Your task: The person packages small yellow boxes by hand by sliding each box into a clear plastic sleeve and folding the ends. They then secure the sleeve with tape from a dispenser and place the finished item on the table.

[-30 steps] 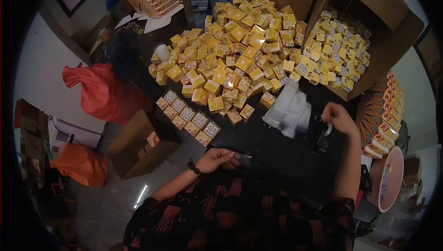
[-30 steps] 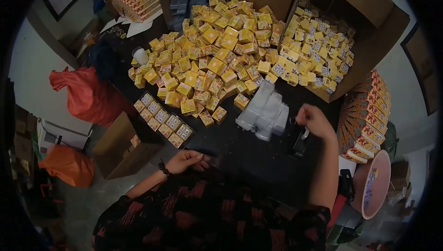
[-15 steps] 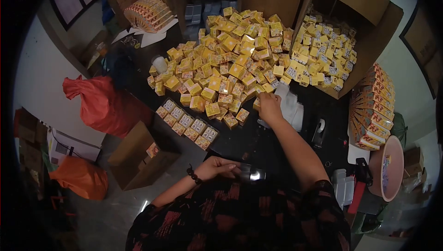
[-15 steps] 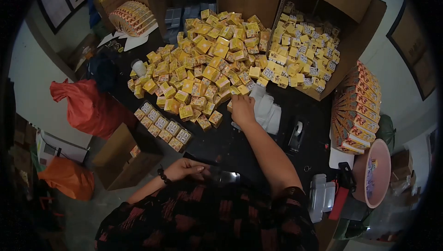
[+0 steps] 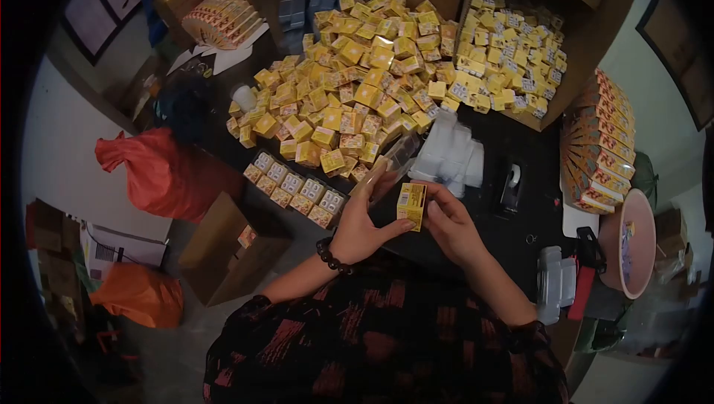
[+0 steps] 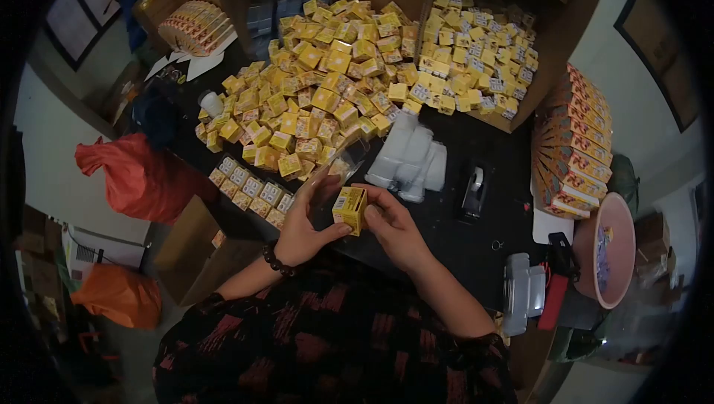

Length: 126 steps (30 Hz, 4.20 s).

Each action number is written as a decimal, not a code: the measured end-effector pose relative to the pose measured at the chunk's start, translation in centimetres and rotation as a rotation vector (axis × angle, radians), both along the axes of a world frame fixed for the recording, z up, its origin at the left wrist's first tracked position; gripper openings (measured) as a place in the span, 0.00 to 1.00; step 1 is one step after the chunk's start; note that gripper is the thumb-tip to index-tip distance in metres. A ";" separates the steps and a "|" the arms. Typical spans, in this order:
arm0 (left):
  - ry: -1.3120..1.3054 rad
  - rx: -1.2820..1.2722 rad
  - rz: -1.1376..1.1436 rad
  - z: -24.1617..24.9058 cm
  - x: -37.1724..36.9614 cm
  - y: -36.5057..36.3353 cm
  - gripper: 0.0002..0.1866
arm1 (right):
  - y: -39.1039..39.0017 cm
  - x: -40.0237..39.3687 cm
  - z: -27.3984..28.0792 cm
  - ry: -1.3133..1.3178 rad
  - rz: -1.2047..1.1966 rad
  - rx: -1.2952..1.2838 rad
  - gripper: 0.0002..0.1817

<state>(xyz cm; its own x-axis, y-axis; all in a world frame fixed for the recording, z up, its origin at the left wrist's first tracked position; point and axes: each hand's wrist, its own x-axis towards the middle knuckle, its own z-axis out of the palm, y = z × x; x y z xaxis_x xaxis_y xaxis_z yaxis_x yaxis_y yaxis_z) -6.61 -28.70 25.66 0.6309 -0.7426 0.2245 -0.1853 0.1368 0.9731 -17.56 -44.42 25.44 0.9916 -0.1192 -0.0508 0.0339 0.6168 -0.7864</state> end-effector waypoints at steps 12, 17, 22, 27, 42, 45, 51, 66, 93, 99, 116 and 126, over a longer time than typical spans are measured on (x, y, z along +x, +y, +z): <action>-0.465 0.176 0.027 0.0 -0.6 -1.3 0.55 | -1.7 -2.5 -0.5 0.015 -0.146 -0.158 0.27; -0.258 0.067 -0.158 -1.0 -0.8 -0.9 0.53 | -3.4 -3.6 3.1 0.024 0.254 -0.218 0.15; 0.108 -0.149 -0.242 -2.6 -0.6 -1.0 0.30 | -4.0 -2.3 2.2 -0.130 -0.395 0.085 0.15; 0.093 -0.107 -0.221 -2.2 -1.0 -1.5 0.25 | -3.0 -0.9 -0.1 -0.108 -0.651 -0.527 0.21; -0.190 0.026 -0.130 -1.8 -0.8 -2.2 0.20 | -4.2 -1.8 0.7 0.046 -0.336 -0.785 0.28; -0.234 0.012 -0.133 -2.0 -0.6 -2.5 0.19 | -3.9 -1.7 -0.1 0.066 -0.370 -0.752 0.26; -0.265 -0.004 -0.096 -1.2 -0.6 -3.0 0.18 | -2.8 -1.1 -1.8 -0.037 -0.556 -0.614 0.22; -0.382 -0.030 -0.044 -0.3 -1.1 -3.2 0.20 | -2.6 -1.6 -1.3 -0.122 -0.665 -0.815 0.22; 0.207 0.566 -0.611 -2.3 1.9 1.9 0.19 | -2.4 -1.6 -2.5 -0.096 -0.571 -0.111 0.26; -0.057 0.052 -0.142 -0.4 -1.1 -2.2 0.31 | -1.2 -2.5 -2.1 -0.151 -0.440 -0.389 0.24; -0.081 0.043 -0.327 -1.4 -1.0 -2.9 0.28 | -1.9 -3.4 -3.4 -0.216 -0.376 -0.326 0.11; -0.094 0.096 -0.277 -1.7 -1.5 -3.0 0.33 | -3.2 -3.3 -1.1 0.071 -0.264 -0.610 0.08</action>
<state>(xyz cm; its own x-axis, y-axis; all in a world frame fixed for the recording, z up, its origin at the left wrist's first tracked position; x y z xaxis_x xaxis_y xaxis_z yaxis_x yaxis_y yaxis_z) -8.07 -31.67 23.93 0.3812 -0.9042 0.1929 -0.2435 0.1031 0.9644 -20.82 -47.62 24.33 0.9220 -0.3852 0.0386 0.0582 0.0393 -0.9975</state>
